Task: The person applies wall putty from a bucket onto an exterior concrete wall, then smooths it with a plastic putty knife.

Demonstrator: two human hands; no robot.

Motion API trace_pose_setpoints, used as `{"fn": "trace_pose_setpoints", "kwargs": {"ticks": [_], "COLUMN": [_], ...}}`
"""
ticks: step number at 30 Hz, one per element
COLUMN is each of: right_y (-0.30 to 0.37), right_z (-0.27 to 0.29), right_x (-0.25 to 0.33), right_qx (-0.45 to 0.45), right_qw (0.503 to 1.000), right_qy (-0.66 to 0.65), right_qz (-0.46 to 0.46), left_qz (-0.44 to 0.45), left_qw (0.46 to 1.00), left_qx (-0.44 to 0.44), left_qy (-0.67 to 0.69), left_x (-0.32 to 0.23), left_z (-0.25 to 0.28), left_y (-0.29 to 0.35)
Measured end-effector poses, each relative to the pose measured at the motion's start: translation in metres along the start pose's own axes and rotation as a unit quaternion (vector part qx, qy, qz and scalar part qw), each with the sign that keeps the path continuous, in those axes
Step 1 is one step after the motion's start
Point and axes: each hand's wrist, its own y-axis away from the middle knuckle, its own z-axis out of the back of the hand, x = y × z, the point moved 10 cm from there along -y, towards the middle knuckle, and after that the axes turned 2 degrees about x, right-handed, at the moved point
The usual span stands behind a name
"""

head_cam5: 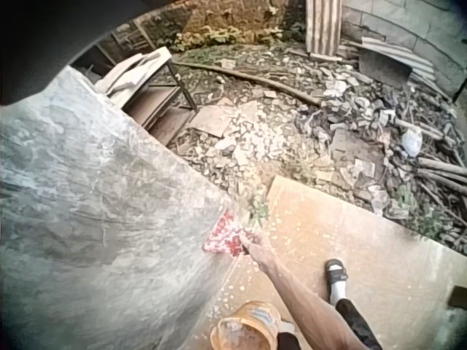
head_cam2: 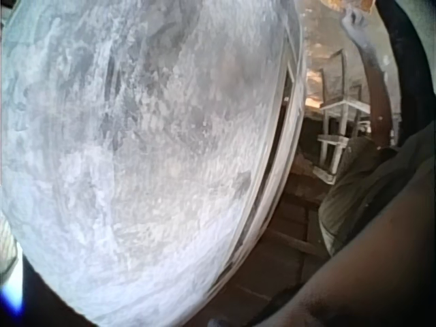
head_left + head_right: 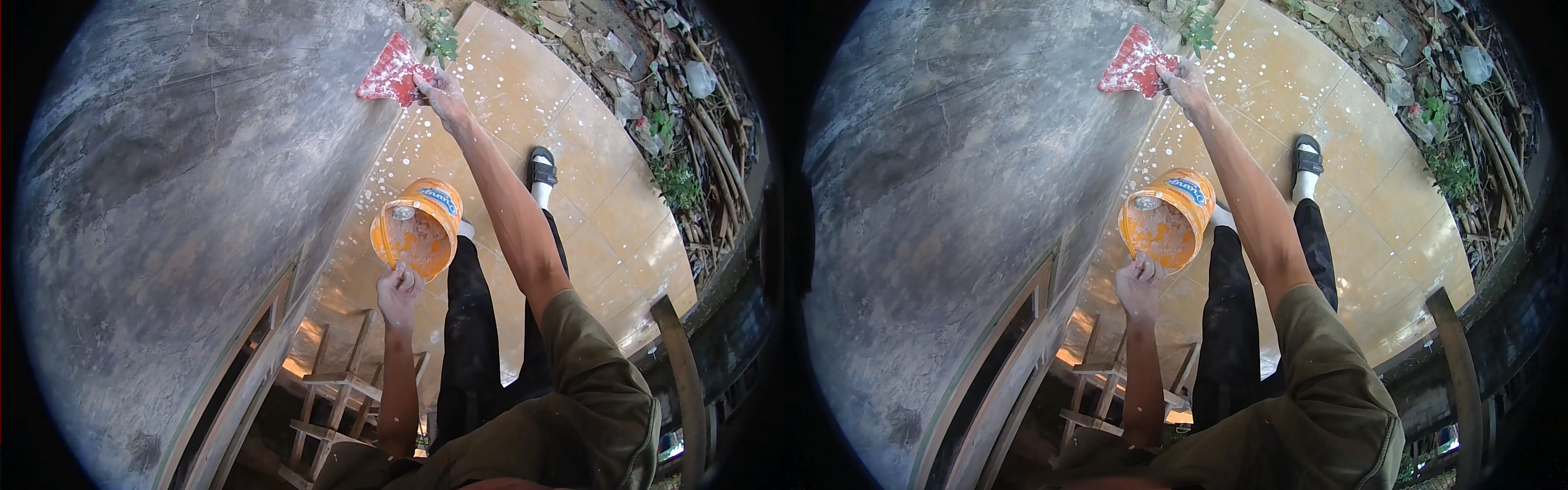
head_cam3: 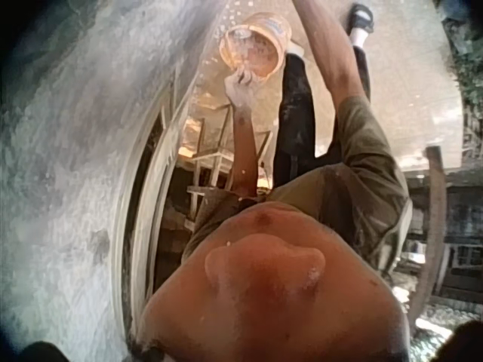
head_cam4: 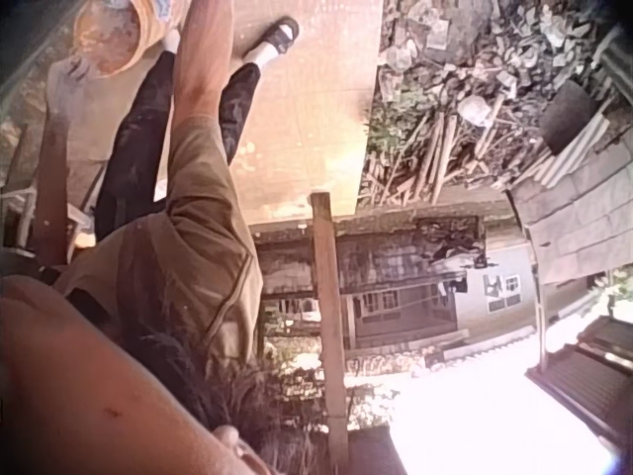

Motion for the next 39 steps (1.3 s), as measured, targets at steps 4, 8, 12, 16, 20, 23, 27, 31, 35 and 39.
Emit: {"fn": "trace_pose_setpoints", "kwargs": {"ticks": [4,8,12,16,20,23,27,31,35,39], "right_y": [0.013,0.030,0.021,0.019,0.035,0.063,0.067,0.040,0.025,0.018], "right_z": [-0.001,0.014,0.027,-0.020,-0.035,-0.038,0.005,0.006,-0.015,0.046], "right_x": [0.002,0.000,0.009,0.021,0.050,0.068,0.080,0.050,0.018,-0.021], "right_qx": [0.004,-0.005,-0.089,-0.053,-0.009,0.007,-0.054,0.026,0.061,-0.157], "right_qw": [1.000,0.999,0.989,0.996,1.000,0.999,0.994,0.983,0.994,0.984], "right_qy": [0.016,0.010,0.117,0.065,-0.002,-0.051,-0.065,-0.178,-0.086,0.075], "right_qz": [0.002,-0.031,0.003,-0.004,-0.008,0.008,0.075,-0.020,-0.014,-0.032], "left_qz": [-0.024,-0.027,-0.008,-0.007,0.005,0.004,0.009,0.005,0.003,-0.004], "left_qw": [0.999,0.998,1.000,1.000,1.000,1.000,1.000,0.999,0.999,0.999], "left_qx": [0.014,0.023,0.014,0.014,0.026,0.030,0.021,0.033,0.038,0.037], "left_qy": [0.038,0.045,-0.010,-0.016,-0.009,-0.001,0.018,0.016,0.029,0.016], "left_x": [-0.010,-0.014,-0.007,-0.007,0.000,0.000,0.003,-0.002,-0.008,-0.012], "left_z": [-0.004,-0.004,-0.008,-0.005,-0.004,-0.003,-0.013,-0.018,-0.014,-0.017], "left_y": [0.001,0.002,-0.002,0.001,-0.002,0.000,-0.002,-0.005,-0.007,-0.008]}}
